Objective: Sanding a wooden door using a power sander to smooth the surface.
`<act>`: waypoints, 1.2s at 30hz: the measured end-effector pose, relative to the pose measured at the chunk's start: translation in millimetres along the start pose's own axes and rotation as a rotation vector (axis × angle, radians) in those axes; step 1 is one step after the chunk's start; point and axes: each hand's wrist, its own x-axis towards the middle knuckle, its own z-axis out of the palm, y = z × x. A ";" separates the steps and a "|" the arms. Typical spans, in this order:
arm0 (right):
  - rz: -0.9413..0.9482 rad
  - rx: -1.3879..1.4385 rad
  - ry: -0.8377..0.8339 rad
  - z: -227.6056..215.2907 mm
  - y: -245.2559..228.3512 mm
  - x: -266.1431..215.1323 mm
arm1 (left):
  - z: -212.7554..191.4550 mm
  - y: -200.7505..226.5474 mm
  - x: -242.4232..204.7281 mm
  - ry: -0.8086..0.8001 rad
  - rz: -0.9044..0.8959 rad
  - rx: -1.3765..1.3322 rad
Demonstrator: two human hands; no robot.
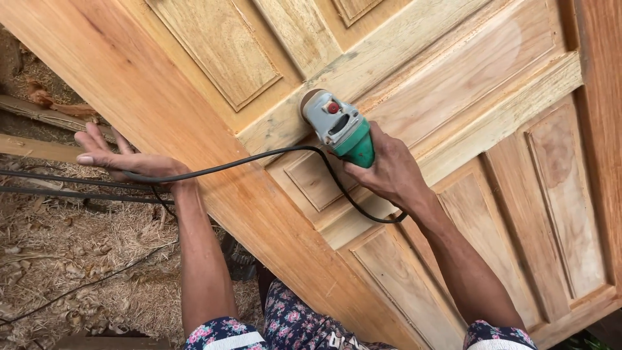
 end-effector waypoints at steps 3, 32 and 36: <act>-0.033 0.110 0.042 -21.5 8.1 3.3 | 0.5 1.3 1.6 -0.030 0.052 0.048; 0.036 0.233 0.406 -143.5 114.4 71.2 | 18.4 19.1 -4.6 0.011 -0.231 -0.104; -0.029 0.128 0.411 -139.6 119.3 71.3 | 13.2 24.9 -6.4 -0.007 -0.107 0.141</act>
